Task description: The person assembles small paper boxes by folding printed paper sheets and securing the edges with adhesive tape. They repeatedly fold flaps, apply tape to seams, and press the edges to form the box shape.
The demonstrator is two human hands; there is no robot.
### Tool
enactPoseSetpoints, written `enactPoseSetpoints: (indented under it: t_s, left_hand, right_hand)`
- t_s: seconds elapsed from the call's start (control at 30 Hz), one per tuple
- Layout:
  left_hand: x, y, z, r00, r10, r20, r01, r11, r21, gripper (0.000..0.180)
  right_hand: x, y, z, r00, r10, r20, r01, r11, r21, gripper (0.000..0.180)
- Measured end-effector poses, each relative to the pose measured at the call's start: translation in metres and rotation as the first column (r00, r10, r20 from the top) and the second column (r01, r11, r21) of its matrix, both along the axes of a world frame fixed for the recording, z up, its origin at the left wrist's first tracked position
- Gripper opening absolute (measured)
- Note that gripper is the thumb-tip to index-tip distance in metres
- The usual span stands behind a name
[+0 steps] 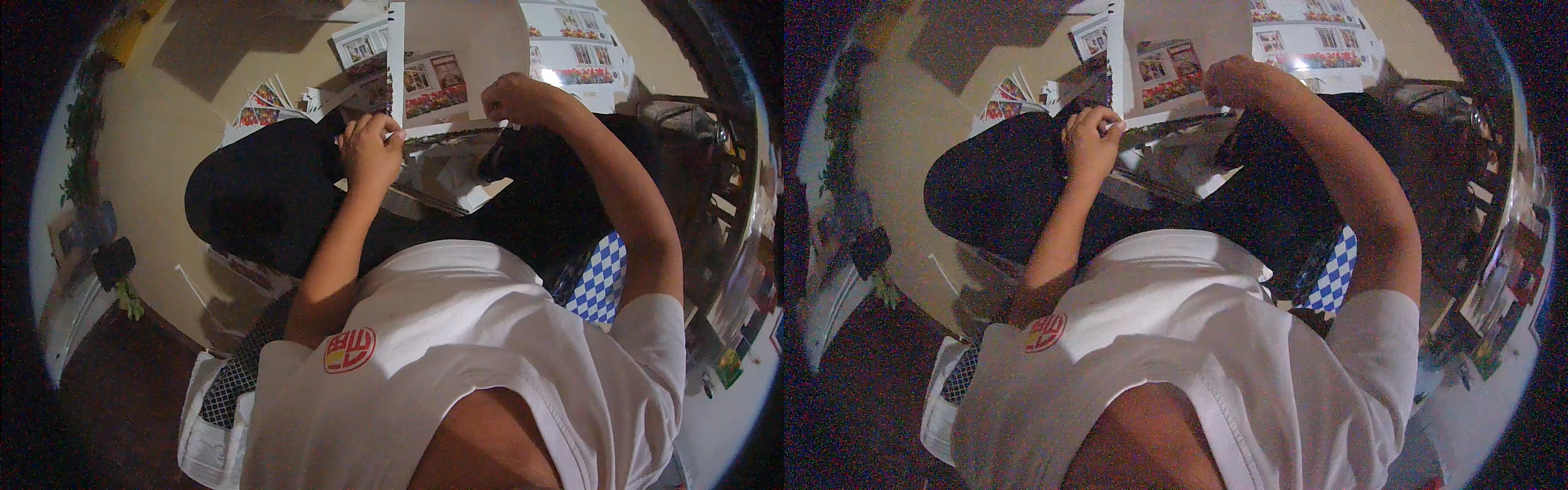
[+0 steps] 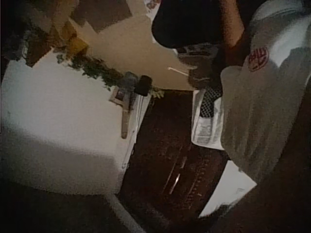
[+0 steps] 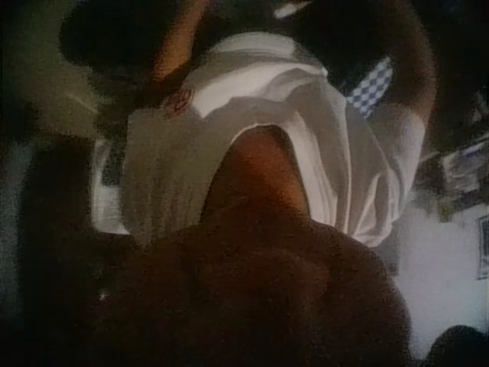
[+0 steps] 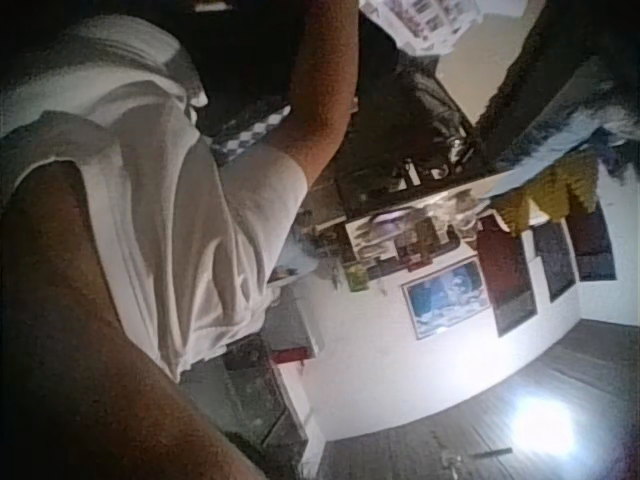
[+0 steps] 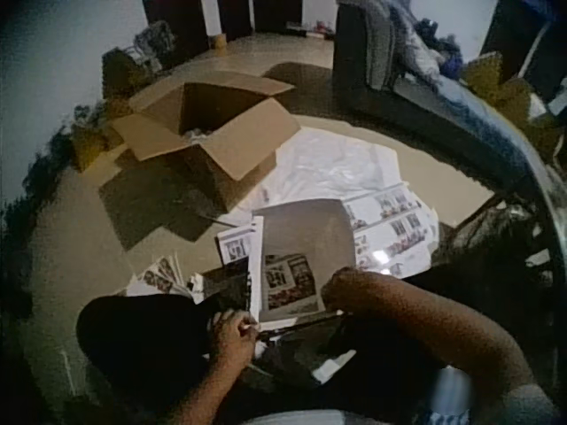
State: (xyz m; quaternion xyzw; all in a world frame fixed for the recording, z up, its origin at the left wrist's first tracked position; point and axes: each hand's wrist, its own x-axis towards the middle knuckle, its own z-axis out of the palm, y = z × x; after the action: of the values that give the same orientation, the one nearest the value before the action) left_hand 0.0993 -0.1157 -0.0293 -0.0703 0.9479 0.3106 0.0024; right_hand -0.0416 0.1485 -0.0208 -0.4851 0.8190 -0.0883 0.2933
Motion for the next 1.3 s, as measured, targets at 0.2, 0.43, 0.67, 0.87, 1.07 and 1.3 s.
enactPoseSetpoints:
  t_s: [0.2,0.43,0.67,0.87,1.07,1.3]
  left_hand:
    - [-0.005,0.011,0.006,1.000,-0.019,-0.008,0.019,1.000,-0.014,0.022]
    - [-0.006,0.011,0.000,0.940,-0.238,-0.244,0.208,0.968,-0.140,0.018]
    - [0.006,0.019,0.008,0.823,-0.475,-0.311,0.392,0.872,-0.293,0.025]
    - [0.003,0.013,-0.010,0.762,-0.520,-0.386,0.342,0.830,-0.441,0.025]
    - [0.000,0.007,-0.015,0.761,-0.527,-0.378,0.350,0.824,-0.445,0.025]
    - [-0.010,0.005,-0.007,0.742,-0.530,-0.410,0.360,0.831,-0.424,0.018]
  right_hand:
    - [0.010,-0.001,-0.004,0.976,-0.216,-0.001,0.212,0.959,0.191,0.012]
    - [0.019,0.003,-0.001,0.982,-0.156,-0.103,0.174,0.963,0.203,0.011]
    - [0.026,0.011,-0.008,0.938,-0.185,-0.294,0.231,0.964,0.131,0.011]
    - [0.064,-0.003,0.025,0.905,-0.169,-0.390,0.179,0.984,-0.013,0.016]
    - [0.110,-0.022,-0.001,0.705,-0.029,-0.709,0.167,0.978,0.126,0.050]
    - [0.104,-0.010,0.005,0.773,0.052,-0.632,0.168,0.944,0.283,0.042]
